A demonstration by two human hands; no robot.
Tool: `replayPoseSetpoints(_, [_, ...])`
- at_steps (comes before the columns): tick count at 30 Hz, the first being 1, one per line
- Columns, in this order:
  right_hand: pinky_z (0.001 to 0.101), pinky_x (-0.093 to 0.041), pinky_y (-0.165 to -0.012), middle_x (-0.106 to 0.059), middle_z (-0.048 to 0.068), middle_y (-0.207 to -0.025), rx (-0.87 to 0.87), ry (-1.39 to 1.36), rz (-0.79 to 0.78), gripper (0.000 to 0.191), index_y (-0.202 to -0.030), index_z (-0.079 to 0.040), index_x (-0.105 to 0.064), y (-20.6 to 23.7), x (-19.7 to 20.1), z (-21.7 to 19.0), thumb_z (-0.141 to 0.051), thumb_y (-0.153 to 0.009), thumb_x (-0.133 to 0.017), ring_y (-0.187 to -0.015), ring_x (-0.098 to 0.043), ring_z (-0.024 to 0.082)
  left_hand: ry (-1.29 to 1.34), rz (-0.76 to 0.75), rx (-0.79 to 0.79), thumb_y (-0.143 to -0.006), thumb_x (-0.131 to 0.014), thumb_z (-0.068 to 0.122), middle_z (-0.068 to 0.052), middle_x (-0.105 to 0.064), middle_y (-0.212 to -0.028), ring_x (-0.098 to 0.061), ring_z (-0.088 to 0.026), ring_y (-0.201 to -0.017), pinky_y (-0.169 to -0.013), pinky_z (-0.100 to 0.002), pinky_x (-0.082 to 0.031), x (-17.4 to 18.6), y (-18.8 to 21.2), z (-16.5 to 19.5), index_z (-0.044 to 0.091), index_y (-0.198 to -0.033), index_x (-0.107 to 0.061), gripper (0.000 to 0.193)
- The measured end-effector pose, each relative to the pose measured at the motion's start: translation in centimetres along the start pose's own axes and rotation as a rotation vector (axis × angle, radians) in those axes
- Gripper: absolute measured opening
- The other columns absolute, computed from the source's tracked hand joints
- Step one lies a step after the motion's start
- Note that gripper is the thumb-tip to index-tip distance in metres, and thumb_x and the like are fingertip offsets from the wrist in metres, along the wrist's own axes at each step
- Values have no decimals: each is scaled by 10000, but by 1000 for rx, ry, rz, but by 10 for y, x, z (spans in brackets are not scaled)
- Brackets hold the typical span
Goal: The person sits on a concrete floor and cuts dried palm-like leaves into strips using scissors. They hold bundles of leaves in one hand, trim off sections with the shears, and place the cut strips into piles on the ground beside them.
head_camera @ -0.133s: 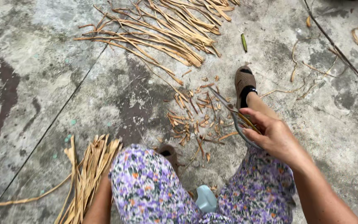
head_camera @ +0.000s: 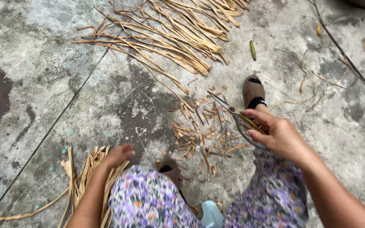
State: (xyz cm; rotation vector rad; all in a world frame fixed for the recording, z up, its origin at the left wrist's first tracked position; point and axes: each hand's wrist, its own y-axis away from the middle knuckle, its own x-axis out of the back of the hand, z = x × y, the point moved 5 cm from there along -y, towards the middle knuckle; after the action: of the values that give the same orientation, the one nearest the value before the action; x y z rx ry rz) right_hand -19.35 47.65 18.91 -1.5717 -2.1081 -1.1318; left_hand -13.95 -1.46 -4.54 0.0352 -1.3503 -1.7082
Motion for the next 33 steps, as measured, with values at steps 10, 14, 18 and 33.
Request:
replayPoseSetpoints(10, [381, -594, -864, -776, 163, -1119, -163, 311, -144, 494, -1424, -216, -622, -443, 28, 5, -238, -940, -716, -980, -759, 279, 102, -85, 36, -911, -681, 478, -99, -688, -1283, -717, -247, -990, -944, -460, -553, 194, -289, 172, 151, -1363, -606, 562])
replayPoseSetpoints(14, [336, -600, -848, -749, 85, -1201, -186, 114, -90, 587, -1474, -273, -527, -530, 37, 52, -165, -911, -655, -1010, -726, 187, 308, -141, 169, -871, -691, 578, -123, -735, -1085, -690, -236, -819, -749, -441, -576, 187, -375, 232, 92, -1248, -669, 616])
replayPoseSetpoints(18, [355, -551, -843, -776, 93, -1126, -195, 205, -73, 518, -1417, -190, -603, -523, 56, 119, -183, -912, -716, -948, -723, 207, 346, 6, 97, -800, -713, 686, -121, -734, -1006, -709, -211, -786, -684, -396, -590, 169, -405, 278, 63, -1213, -644, 750])
replayPoseSetpoints(33, [258, -603, -611, -738, 107, -973, -56, -292, 352, 381, -1316, -9, -641, -852, 338, 166, -28, -943, -716, -750, -742, 154, 638, 511, -50, -668, -925, 490, -210, -638, -1205, -637, -308, -1094, -960, -403, -520, 143, -555, 521, 25, -1284, -417, 924])
